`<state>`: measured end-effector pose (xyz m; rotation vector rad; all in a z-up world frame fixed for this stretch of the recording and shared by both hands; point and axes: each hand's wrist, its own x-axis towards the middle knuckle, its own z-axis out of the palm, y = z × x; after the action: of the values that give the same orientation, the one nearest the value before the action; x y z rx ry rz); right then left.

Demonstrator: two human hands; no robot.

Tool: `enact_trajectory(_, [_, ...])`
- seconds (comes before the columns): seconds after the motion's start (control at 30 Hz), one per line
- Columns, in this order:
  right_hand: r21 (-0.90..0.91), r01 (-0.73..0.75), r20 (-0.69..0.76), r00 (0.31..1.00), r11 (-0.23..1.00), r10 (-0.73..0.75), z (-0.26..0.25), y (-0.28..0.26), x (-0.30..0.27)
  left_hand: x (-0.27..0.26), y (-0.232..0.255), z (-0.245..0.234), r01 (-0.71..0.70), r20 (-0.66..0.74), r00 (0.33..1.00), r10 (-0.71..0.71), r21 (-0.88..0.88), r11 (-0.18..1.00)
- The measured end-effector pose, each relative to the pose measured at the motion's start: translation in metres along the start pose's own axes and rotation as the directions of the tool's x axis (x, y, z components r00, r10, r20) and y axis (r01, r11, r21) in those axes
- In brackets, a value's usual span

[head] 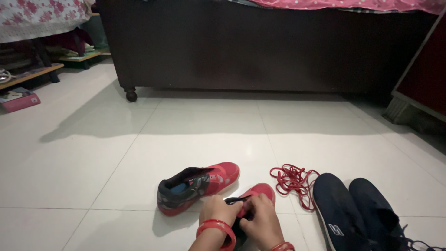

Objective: The person laces a pair of dark blue slip-on shoes and then a pair of red and black sneakers. They thread the laces through the eyelets by hand, working on each shoe individually on the floor.

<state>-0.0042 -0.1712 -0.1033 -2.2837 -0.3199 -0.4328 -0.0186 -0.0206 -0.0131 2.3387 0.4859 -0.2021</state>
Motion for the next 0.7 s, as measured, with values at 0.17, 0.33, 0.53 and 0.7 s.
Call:
enact_trajectory(0.17, [0.366,-0.272,0.170,0.960,0.890,0.223,-0.001,0.020,0.006,0.008,-0.006,0.003,0.040,0.097,0.994,-0.042,0.022,0.999])
enact_trajectory(0.33, [0.232,-0.260,0.330,0.928,0.937,0.176,-0.026,0.013,0.009,0.002,-0.005,0.004,-0.042,0.017,0.999,0.042,-0.005,0.999])
enact_trajectory(0.53, [0.227,-0.279,0.506,0.852,0.933,0.132,-0.044,0.011,0.011,-0.001,0.002,-0.003,-0.136,-0.092,0.986,0.138,0.025,0.990])
enact_trajectory(0.7, [0.218,-0.269,0.385,0.907,0.938,0.171,-0.051,0.012,0.026,0.000,0.001,-0.014,-0.136,-0.011,0.991,0.137,0.026,0.990])
